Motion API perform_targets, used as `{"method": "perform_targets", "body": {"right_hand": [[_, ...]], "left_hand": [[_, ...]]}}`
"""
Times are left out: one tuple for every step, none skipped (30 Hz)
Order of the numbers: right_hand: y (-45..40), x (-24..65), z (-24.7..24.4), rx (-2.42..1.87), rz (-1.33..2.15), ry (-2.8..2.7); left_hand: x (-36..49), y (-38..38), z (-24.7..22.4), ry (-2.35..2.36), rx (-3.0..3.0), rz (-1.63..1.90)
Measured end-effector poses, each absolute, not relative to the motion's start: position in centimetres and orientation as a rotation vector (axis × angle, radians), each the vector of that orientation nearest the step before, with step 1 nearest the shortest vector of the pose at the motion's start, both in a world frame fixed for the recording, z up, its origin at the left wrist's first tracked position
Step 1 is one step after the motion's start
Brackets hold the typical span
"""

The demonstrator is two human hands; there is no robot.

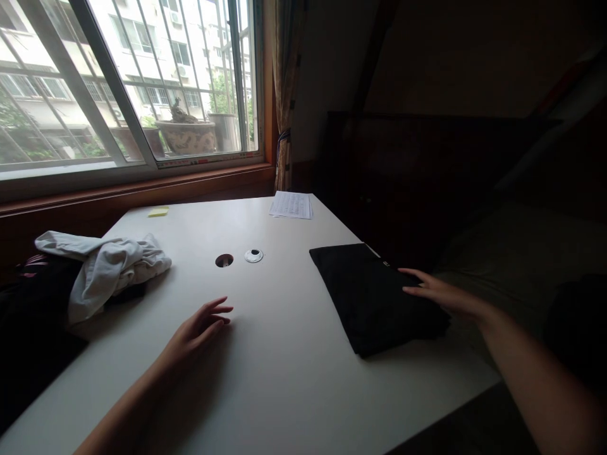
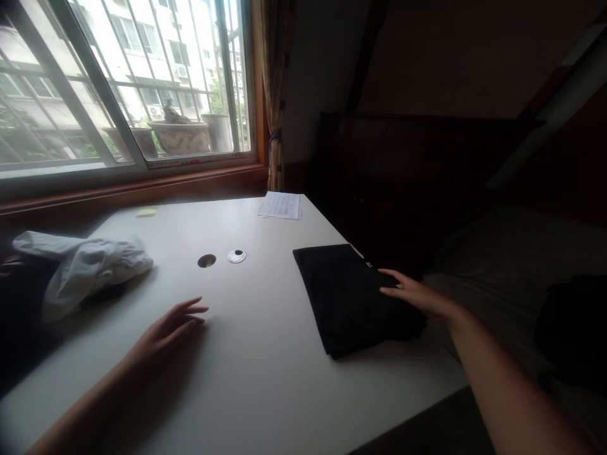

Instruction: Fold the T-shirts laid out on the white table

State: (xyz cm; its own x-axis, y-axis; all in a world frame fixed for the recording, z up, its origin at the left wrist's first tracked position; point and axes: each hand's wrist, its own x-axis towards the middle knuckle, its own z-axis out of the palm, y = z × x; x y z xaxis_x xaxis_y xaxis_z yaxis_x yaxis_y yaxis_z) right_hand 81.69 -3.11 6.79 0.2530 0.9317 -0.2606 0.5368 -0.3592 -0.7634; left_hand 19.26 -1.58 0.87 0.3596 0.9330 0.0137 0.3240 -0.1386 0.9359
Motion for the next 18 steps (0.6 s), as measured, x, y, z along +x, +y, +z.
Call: {"method": "perform_targets", "body": {"right_hand": [[-3.3,82.0,6.5,-1.973,1.031,-1.284],[-3.5,82.3,6.2,-1.949,1.090,-1.232],[-3.7,82.6,6.0,-1.936,1.111,-1.186],[-3.8,83.0,5.8,-1.938,1.070,-1.155],[-3.9,83.4,5.5,-1.949,1.013,-1.134],[-3.9,83.9,5.2,-1.962,0.957,-1.122],[-4.0,84.3,4.9,-1.978,0.915,-1.118],[-4.1,84.8,4.6,-1.997,0.897,-1.122],[-4.1,85.1,4.2,-2.021,0.903,-1.128],[-4.2,85.5,3.8,-2.041,0.937,-1.141],[-4.2,85.7,3.5,-2.062,0.985,-1.152],[-4.2,85.8,3.3,-2.079,1.040,-1.159],[-4.1,85.8,3.2,-2.093,1.083,-1.158],[-3.9,85.7,3.2,-2.102,1.109,-1.149],[-3.5,85.5,3.4,-2.105,1.115,-1.134],[-3.1,85.3,3.7,-2.110,1.109,-1.117],[-2.5,85.0,4.0,-2.116,1.096,-1.102],[-1.8,84.6,4.4,-2.116,1.088,-1.102]], "left_hand": [[19.3,-1.6,0.9,1.141,1.679,0.795],[19.3,-1.6,1.0,1.148,1.686,0.789],[19.3,-1.7,1.1,1.156,1.692,0.782],[19.3,-1.7,1.2,1.164,1.696,0.776],[19.3,-1.8,1.2,1.174,1.701,0.772],[19.3,-1.8,1.3,1.182,1.707,0.768],[19.3,-1.8,1.4,1.189,1.713,0.767],[19.4,-1.8,1.4,1.196,1.719,0.768],[19.4,-1.8,1.5,1.203,1.724,0.768],[19.4,-1.8,1.5,1.208,1.732,0.765],[19.4,-1.8,1.6,1.214,1.741,0.760],[19.4,-1.8,1.6,1.220,1.750,0.755],[19.4,-1.8,1.7,1.227,1.759,0.750],[19.4,-1.8,1.7,1.232,1.769,0.743],[19.4,-1.8,1.8,1.238,1.777,0.739],[19.4,-1.8,1.8,1.242,1.783,0.737],[19.5,-1.8,1.8,1.244,1.790,0.735],[19.5,-1.8,1.8,1.244,1.797,0.735]]}}
